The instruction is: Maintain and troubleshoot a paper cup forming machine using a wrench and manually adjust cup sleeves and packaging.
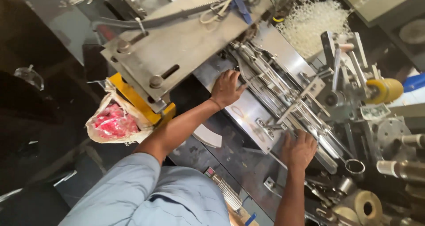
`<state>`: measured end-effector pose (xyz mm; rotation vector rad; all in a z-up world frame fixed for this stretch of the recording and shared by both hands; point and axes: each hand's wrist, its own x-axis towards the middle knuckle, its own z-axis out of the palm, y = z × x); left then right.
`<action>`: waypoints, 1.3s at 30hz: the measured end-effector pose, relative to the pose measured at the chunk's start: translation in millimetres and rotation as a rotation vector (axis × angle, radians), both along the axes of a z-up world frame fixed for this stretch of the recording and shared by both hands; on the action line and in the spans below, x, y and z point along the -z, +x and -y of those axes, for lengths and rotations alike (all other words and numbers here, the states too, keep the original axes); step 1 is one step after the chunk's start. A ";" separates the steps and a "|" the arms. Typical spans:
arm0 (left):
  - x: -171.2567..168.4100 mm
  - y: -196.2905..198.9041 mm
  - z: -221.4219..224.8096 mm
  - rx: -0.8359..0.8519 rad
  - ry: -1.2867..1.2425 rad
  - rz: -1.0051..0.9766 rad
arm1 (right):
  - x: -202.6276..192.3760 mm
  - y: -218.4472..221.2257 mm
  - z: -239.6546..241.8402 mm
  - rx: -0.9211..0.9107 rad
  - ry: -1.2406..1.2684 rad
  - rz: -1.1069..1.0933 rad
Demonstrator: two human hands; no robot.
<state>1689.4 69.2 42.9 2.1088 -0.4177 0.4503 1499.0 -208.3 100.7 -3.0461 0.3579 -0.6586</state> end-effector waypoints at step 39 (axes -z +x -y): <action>20.1 35.8 -3.8 0.021 0.250 -0.010 | 40.5 33.1 1.9 0.171 -0.097 -0.304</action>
